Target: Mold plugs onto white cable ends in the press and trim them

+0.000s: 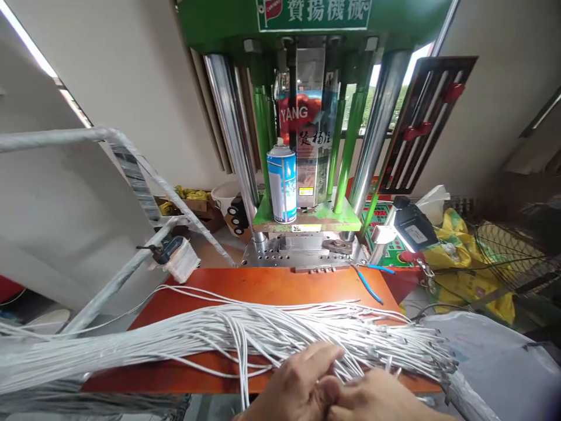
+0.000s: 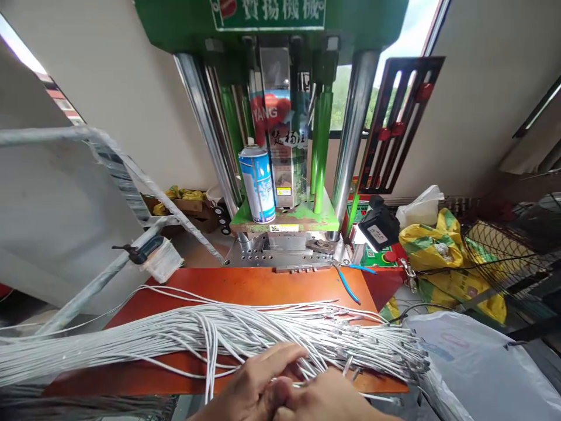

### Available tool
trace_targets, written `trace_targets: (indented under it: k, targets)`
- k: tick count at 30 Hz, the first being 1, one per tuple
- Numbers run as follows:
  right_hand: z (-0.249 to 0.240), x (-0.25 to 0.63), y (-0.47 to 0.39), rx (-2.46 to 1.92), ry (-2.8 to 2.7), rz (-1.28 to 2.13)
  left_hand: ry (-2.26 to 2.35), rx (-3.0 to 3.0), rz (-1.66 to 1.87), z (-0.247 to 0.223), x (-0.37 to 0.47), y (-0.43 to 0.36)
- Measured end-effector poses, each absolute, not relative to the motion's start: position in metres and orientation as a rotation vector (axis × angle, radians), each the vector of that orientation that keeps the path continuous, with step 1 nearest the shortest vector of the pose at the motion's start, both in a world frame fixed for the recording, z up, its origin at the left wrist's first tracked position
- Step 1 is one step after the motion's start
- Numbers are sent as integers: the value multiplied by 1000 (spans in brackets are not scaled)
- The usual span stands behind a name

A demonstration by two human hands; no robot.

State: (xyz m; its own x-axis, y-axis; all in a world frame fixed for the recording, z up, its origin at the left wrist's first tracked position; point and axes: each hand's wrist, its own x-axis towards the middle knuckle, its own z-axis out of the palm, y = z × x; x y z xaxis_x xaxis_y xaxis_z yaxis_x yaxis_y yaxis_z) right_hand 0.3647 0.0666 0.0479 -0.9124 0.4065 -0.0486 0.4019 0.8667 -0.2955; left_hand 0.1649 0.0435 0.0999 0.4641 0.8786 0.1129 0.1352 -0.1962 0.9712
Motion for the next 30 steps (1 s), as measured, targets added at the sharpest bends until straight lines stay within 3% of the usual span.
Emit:
trace_targets:
  k: [4, 7, 13, 22, 30]
  targets:
    - [122, 373, 97, -781, -2838, 676, 770, 1251, 607, 87, 161, 46]
    - [144, 385, 132, -1001, -2636, 956, 925, 1037, 580, 75, 152, 50]
    - [126, 382, 180, -1075, -2256, 1220, 995, 701, 728, 60, 145, 56]
    - [101, 341, 208, -796, -1975, 1371, 938, 678, 773, 63, 157, 74]
    - [78, 348, 212, -865, -1734, 1484, 991, 698, 839, 67, 159, 92]
